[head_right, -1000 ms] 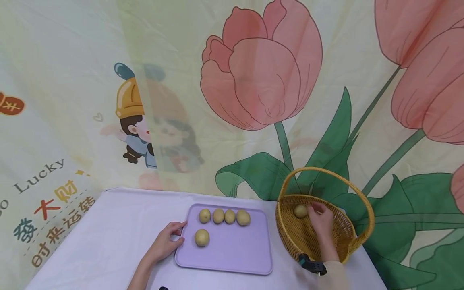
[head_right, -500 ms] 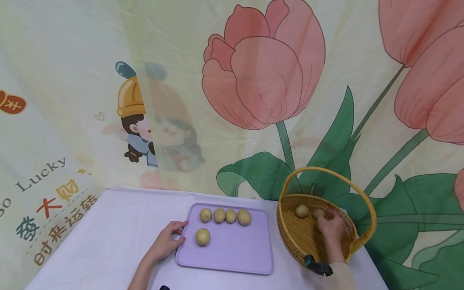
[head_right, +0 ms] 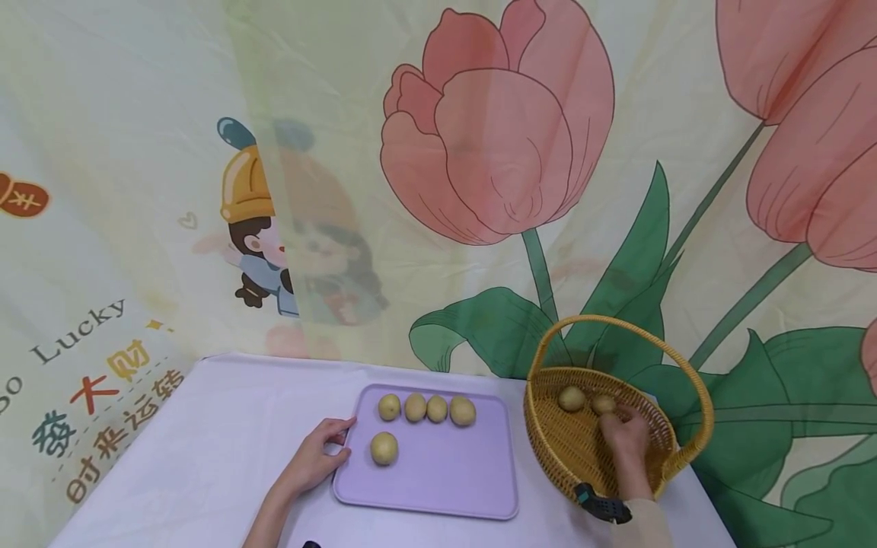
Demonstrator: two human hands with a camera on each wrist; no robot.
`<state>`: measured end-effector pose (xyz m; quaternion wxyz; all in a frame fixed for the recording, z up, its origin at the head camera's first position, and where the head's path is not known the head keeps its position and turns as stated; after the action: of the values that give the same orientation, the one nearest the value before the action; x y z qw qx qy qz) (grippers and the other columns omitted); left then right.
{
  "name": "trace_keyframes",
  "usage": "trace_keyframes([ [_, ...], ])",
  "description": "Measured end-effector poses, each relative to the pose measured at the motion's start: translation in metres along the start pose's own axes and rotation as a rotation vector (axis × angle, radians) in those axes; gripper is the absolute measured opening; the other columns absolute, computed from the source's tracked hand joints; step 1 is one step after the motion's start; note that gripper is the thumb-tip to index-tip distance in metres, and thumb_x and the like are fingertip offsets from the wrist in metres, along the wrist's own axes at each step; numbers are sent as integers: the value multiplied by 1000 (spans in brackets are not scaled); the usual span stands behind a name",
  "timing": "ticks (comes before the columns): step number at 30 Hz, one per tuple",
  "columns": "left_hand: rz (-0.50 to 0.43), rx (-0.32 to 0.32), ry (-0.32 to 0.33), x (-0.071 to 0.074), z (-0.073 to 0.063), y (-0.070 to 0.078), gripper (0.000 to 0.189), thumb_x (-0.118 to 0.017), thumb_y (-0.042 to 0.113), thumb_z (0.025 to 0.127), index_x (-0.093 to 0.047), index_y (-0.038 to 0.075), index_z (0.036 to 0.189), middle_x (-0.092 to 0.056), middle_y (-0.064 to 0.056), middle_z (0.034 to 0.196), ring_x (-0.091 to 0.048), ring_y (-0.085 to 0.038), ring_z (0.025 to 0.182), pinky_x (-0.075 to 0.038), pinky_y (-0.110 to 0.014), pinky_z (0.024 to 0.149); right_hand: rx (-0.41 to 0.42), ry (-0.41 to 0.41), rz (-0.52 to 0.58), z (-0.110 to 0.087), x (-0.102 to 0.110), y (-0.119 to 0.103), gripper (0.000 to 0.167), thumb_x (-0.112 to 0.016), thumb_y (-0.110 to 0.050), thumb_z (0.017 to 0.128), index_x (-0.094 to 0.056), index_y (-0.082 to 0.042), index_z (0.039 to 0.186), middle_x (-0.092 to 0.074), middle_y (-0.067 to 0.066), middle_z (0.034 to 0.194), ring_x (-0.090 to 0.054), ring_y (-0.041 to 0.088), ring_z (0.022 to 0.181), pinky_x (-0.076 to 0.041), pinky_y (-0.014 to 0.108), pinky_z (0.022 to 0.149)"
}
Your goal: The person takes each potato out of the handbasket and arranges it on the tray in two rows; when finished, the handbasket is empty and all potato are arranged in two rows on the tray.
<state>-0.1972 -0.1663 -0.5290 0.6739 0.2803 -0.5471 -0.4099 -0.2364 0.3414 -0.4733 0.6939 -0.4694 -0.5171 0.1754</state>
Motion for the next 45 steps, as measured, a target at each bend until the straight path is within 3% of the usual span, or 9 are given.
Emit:
trace_keyframes([
  [7, -3, -1, -11, 0, -1, 1, 52, -74, -7, 72, -65, -5, 123, -61, -8, 107, -62, -19, 85, -49, -31, 84, 17, 47, 5, -3, -1, 6, 50, -52, -10, 89, -46, 21, 128, -45, 42, 123, -47, 51, 108, -45, 49, 81],
  [13, 9, -2, -8, 0, -1, 3, 51, -74, -8, 72, -65, -5, 123, -61, -8, 107, -62, -19, 85, -49, -31, 84, 24, 92, 8, -5, 0, 8, 48, -58, -6, 87, -49, 20, 127, -49, 41, 118, -51, 48, 102, -44, 34, 67],
  [21, 12, 6, -13, 0, -2, 2, 51, -74, -8, 73, -65, -4, 123, -61, -7, 107, -61, -20, 85, -49, -31, 84, 13, 59, 6, -5, -2, 2, 53, -62, -10, 88, -46, 22, 127, -48, 44, 119, -49, 52, 105, -44, 54, 84],
  [28, 14, 7, -17, 0, 0, 1, 52, -74, -7, 73, -65, -4, 124, -60, -6, 107, -61, -19, 86, -49, -32, 84, -5, 18, -3, -8, 1, -7, 52, -59, -14, 90, -47, 22, 126, -50, 42, 117, -53, 50, 101, -48, 36, 67],
  [32, 13, 12, -20, 1, 0, 2, 52, -74, -7, 73, -65, -4, 124, -60, -7, 107, -60, -20, 86, -49, -33, 83, -1, -6, -5, -12, 1, -15, 51, -57, -13, 92, -47, 22, 128, -48, 42, 122, -51, 52, 106, -51, 47, 79],
  [36, 9, 14, -20, 1, 0, 3, 52, -74, -7, 73, -65, -4, 124, -60, -7, 107, -60, -21, 86, -49, -33, 83, 22, -29, -8, -18, -1, -21, 50, -55, -11, 93, -47, 23, 129, -46, 42, 125, -48, 53, 111, -45, 58, 89],
  [45, 1, 12, -20, 2, -1, 3, 52, -74, -7, 73, -64, -5, 124, -60, -7, 107, -61, -20, 86, -49, -33, 83, 25, -107, -10, -33, 0, -34, 54, -54, -17, 97, -43, 20, 135, -45, 39, 131, -49, 49, 115, -47, 51, 90],
])
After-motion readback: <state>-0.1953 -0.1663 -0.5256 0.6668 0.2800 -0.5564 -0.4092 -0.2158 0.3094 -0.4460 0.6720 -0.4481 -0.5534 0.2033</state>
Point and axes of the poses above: each hand's wrist, its own z-axis towards the middle knuckle, its own x-axis out of the back of the hand, y = z × x, the point moved 2 cm from there along z, towards the middle knuckle
